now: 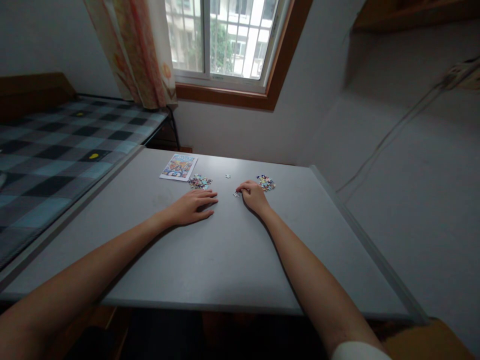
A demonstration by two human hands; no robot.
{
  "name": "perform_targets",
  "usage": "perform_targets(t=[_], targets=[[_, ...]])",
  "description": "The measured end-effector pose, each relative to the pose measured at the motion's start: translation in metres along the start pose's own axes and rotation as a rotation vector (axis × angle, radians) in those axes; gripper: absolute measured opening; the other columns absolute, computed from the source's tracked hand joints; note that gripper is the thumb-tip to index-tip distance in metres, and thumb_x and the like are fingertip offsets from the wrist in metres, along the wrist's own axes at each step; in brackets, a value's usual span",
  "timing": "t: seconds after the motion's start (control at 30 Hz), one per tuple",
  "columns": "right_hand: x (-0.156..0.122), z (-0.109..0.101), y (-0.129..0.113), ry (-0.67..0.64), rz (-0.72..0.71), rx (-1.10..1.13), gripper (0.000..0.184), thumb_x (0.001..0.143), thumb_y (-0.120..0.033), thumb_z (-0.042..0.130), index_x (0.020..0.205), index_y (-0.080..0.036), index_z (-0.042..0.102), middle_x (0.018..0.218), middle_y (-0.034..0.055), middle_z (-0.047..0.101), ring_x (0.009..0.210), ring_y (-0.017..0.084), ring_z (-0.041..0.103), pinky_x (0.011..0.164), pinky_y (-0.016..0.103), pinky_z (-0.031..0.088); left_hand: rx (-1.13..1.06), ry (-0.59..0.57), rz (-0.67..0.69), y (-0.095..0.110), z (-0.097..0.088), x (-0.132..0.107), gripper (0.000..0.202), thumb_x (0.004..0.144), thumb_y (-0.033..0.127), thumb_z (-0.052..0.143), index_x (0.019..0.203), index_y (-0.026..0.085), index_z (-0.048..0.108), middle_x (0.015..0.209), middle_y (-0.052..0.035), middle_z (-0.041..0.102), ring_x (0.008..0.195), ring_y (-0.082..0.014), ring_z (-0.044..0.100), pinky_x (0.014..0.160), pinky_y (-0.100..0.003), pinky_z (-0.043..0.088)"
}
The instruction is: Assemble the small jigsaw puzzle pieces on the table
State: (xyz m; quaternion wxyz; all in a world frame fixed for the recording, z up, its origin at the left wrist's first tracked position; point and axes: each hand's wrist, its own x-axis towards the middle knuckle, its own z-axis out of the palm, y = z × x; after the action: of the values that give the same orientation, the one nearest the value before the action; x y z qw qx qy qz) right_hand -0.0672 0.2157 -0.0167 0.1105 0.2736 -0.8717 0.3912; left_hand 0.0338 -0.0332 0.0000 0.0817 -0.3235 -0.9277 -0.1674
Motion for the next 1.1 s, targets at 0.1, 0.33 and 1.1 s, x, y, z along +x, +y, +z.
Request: perform_targets(t=[0.1,0.33,1.1], targets=[[0.0000,-0.0002,-0.0003,-0.001,0.000,0.005,0.032,0.076,-0.003,0.048,0.072,-0.019,0.076,0.082,0.0052,0.070,0.081,0.017,0.062,0.084,0.030,0.047,0.000,-0.001,0.007,-0.0002,-0.0001,0.0001,0.045,0.093,0.046,0.050,0.129,0.022,0.062,0.141,-0.0080,0.055,0.132,-0.0248,0.049,0.113,-0.044,0.038],[0.0010,0.0017,0.0032,0.008,0.000,0.000,0.032,0.077,-0.003,0.049,0.074,-0.020,0.076,0.086,0.0055,0.071,0.085,0.018,0.063,0.088,0.032,0.047,-0.041,0.017,0.003,-0.0007,0.0006,-0.0004,0.045,0.092,0.047,0.050,0.128,0.023,0.063,0.140,-0.0077,0.056,0.131,-0.0254,0.050,0.113,-0.045,0.038],[0.0005,0.0016,0.0037,0.085,0.016,-0.006,0.033,0.077,-0.002,0.047,0.079,-0.018,0.075,0.085,0.0057,0.069,0.084,0.017,0.061,0.087,0.032,0.046,-0.003,0.001,0.004,-0.0017,0.0007,-0.0013,0.045,0.093,0.045,0.050,0.129,0.021,0.062,0.141,-0.0077,0.055,0.132,-0.0244,0.049,0.113,-0.044,0.038]])
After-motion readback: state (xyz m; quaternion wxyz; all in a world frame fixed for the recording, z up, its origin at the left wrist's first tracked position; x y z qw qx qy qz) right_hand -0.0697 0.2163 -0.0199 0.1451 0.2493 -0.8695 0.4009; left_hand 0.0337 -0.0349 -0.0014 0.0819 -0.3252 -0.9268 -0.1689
